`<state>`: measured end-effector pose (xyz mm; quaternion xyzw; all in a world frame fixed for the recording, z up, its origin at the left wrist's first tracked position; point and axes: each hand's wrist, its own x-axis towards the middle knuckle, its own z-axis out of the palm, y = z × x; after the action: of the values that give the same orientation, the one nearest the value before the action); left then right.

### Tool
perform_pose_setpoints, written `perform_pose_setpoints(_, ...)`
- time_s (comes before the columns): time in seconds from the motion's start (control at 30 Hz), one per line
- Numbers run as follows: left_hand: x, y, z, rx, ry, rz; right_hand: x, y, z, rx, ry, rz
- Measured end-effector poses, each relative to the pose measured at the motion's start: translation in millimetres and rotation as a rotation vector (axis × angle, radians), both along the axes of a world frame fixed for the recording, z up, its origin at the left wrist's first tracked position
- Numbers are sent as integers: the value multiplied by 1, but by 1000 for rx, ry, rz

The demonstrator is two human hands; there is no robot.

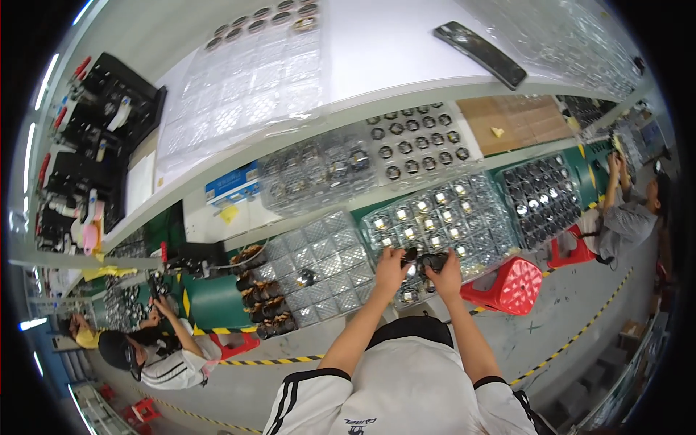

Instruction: The person assembles small circular electronic components by hand, placing them into plastic trays.

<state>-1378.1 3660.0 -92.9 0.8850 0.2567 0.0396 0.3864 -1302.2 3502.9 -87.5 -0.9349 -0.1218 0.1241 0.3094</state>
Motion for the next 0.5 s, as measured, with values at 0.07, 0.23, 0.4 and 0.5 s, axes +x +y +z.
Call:
perform_pose_setpoints(0.07, -4, 1, 10, 67, -60, 15, 1, -6, -7, 45, -65, -19)
perform_pose_setpoints(0.23, -68, 59, 20, 281, -139, 359, -6, -16, -12, 26, -93, -37)
perform_pose_setpoints(0.4, -163, 116, -14, 563, 144, 676, -10, -6, -7, -31, -81, -34)
perform_pose_setpoints(0.5, -177, 125, -26, 427, 253, 715, -15, -5, -6, -8, -139, 10)
